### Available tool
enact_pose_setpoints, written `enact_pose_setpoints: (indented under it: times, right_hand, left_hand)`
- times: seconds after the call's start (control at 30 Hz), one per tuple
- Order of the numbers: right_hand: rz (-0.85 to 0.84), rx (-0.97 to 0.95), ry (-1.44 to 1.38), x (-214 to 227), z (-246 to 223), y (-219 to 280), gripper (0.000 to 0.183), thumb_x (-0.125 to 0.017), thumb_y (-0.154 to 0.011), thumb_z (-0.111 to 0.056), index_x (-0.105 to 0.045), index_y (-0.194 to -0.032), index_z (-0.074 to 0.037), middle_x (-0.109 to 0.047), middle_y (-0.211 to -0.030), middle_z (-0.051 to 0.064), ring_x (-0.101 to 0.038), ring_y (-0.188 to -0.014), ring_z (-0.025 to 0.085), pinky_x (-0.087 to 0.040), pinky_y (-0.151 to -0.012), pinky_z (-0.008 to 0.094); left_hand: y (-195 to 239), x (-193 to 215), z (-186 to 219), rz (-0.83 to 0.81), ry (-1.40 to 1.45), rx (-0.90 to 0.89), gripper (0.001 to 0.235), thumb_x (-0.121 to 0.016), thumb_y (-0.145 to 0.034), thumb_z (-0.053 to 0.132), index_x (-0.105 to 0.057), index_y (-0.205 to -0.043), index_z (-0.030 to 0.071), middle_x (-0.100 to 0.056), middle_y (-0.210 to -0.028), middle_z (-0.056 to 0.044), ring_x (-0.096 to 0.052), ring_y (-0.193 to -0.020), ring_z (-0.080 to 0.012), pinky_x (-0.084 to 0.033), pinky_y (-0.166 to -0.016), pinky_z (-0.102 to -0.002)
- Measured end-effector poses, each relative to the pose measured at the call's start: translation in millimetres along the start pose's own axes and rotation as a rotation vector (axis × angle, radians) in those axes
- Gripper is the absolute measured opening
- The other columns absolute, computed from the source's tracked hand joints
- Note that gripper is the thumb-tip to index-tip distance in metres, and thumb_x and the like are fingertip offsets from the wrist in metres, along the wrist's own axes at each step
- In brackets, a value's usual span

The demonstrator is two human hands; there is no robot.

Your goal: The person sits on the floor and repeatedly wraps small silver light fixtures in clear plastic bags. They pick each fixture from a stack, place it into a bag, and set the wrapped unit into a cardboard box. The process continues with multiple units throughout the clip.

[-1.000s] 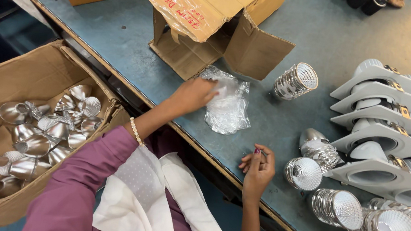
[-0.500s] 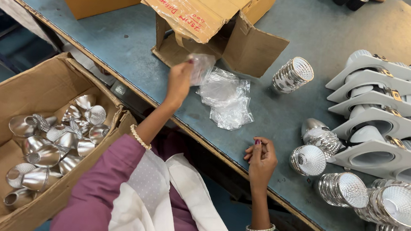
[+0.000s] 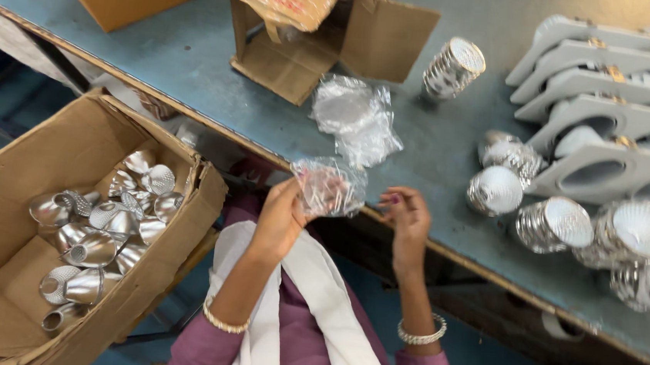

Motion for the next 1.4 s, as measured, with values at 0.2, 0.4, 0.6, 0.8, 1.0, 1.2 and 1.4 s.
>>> enact_pose_setpoints:
  times: [0.2, 0.4, 0.6, 0.8, 1.0, 1.2, 1.4]
  right_hand:
    - [-0.138, -0.207, -0.089, -26.3, -7.5, 75.7, 0.021, -0.068, -0.1, -0.021, -0.066, -0.104, -0.001, -0.069, -0.086, 0.004, -0.059, -0.069, 0.008, -0.048, -0.062, 0.023]
    - [-0.06, -0.245, -0.096, -0.1, -18.7, 99.1, 0.02, -0.069, -0.098, -0.022, -0.067, -0.102, -0.003, -0.071, -0.082, 0.003, -0.063, -0.066, 0.007, -0.047, -0.056, 0.021]
    - [0.098, -0.243, -0.143, 15.8, -33.1, 117.6, 0.021, -0.07, -0.096, -0.023, -0.068, -0.106, -0.004, -0.071, -0.09, 0.0, -0.067, -0.078, 0.003, -0.053, -0.062, 0.021]
    - [0.314, -0.201, -0.052, 52.5, -75.6, 158.9, 0.021, -0.068, -0.096, -0.025, -0.068, -0.108, -0.007, -0.073, -0.087, 0.001, -0.065, -0.07, 0.005, -0.048, -0.056, 0.019]
    - [0.524, -0.133, -0.06, 62.9, -105.1, 200.3, 0.022, -0.069, -0.097, -0.028, -0.067, -0.103, -0.006, -0.072, -0.087, 0.003, -0.065, -0.07, 0.006, -0.048, -0.058, 0.02]
    - [0.494, -0.192, -0.089, 57.0, -92.9, 198.8, 0.021, -0.069, -0.098, -0.026, -0.067, -0.1, -0.005, -0.073, -0.084, 0.003, -0.066, -0.069, 0.007, -0.048, -0.057, 0.02]
    - [0.246, -0.182, -0.103, 71.9, -73.2, 167.4, 0.021, -0.07, -0.102, -0.025, -0.066, -0.101, -0.005, -0.072, -0.087, 0.0, -0.063, -0.075, 0.003, -0.048, -0.063, 0.019]
  left_hand:
    - [55.9, -5.8, -33.9, -0.042, -0.045, 0.067, 0.041, -0.043, -0.107, 0.021, -0.06, -0.127, -0.01, -0.07, -0.123, -0.022, -0.07, -0.113, -0.028, -0.057, -0.1, -0.043]
    - [75.8, -0.9, -46.7, -0.031, -0.094, 0.059, 0.036, -0.047, -0.107, 0.021, -0.056, -0.129, -0.007, -0.07, -0.118, -0.019, -0.071, -0.105, -0.0277, -0.058, -0.092, -0.044]
    - [89.7, -20.5, -40.7, -0.067, -0.362, 0.004, 0.03, -0.061, -0.104, 0.014, -0.051, -0.13, 0.001, -0.067, -0.109, -0.015, -0.071, -0.097, -0.0238, -0.062, -0.082, -0.044]
    - [66.6, -68.7, -61.8, -0.317, -0.597, 0.164, 0.028, -0.063, -0.101, 0.008, -0.058, -0.126, -0.004, -0.069, -0.112, -0.014, -0.069, -0.098, -0.0182, -0.063, -0.078, -0.04]
    - [67.7, -82.7, -78.4, -0.455, -0.546, 0.264, 0.029, -0.061, -0.097, 0.003, -0.051, -0.125, 0.0, -0.073, -0.102, -0.019, -0.072, -0.088, -0.0208, -0.065, -0.073, -0.038]
    - [63.6, -50.1, -88.7, -0.388, -0.634, 0.22, 0.021, -0.062, -0.097, 0.002, -0.063, -0.116, -0.007, -0.072, -0.11, -0.019, -0.074, -0.097, -0.024, -0.063, -0.074, -0.038]
    - [41.8, -15.5, -106.7, -0.377, -0.699, 0.234, 0.024, -0.062, -0.094, 0.002, -0.071, -0.113, -0.009, -0.074, -0.114, -0.023, -0.075, -0.101, -0.0298, -0.065, -0.072, -0.041]
Point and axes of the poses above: each hand's wrist, its own y-axis away from the middle knuckle, its own x-axis out of the back of the hand, z = x × y, the point moved 6 cm from there along -y, towards the middle knuckle
